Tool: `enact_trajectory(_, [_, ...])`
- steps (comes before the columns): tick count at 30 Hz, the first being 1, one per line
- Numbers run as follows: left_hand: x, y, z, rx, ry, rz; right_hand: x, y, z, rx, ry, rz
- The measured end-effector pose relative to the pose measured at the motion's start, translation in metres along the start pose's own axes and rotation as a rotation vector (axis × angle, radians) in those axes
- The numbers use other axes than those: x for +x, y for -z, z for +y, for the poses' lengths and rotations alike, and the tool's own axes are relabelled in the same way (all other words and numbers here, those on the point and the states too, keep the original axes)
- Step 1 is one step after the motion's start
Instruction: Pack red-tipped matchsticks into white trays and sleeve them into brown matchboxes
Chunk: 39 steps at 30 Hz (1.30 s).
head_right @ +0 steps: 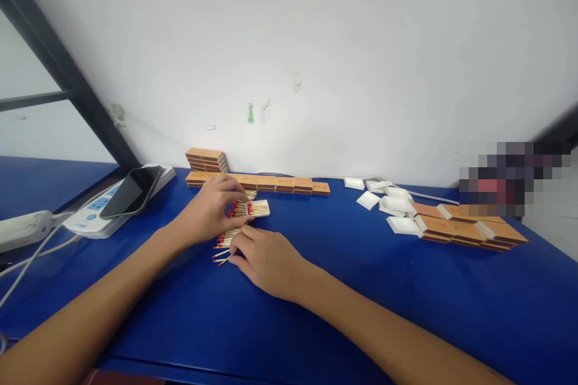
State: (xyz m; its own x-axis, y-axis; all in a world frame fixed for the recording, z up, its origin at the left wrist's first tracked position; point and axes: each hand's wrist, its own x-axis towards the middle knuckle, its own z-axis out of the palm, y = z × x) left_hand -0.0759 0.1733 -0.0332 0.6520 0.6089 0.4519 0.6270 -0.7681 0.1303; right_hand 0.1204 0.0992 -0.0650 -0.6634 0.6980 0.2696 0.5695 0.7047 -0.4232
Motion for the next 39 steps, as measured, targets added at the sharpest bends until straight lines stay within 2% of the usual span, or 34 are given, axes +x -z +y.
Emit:
enact_trajectory(6, [0.0,0.001,0.002,-0.004,0.011,-0.007,0.0,0.002,0.0,0.003,-0.025,-0.024])
enact_trajectory(10, [0.001,0.002,0.003,0.002,0.012,-0.006,-0.002,0.004,-0.002,0.048,-0.06,0.012])
enact_trajectory(19, [0.0,0.003,0.005,-0.001,0.017,-0.007,0.001,-0.005,-0.01,0.032,-0.103,0.024])
enact_trajectory(24, [0.001,0.002,0.004,-0.001,0.022,-0.014,0.001,-0.003,-0.012,0.049,-0.155,-0.066])
enact_trajectory(27, [0.0,0.002,0.003,0.009,0.015,-0.014,-0.001,0.008,-0.008,0.055,-0.141,-0.088])
enact_trajectory(29, [0.0,0.002,0.002,0.011,0.008,-0.018,-0.004,0.019,0.001,0.054,-0.116,-0.039])
enact_trajectory(34, [-0.001,0.001,0.006,-0.018,-0.029,-0.042,-0.007,0.042,0.033,-0.013,-0.136,0.244])
enact_trajectory(39, [-0.001,-0.002,0.008,-0.079,-0.045,-0.036,-0.006,0.04,0.047,-0.092,-0.134,0.26])
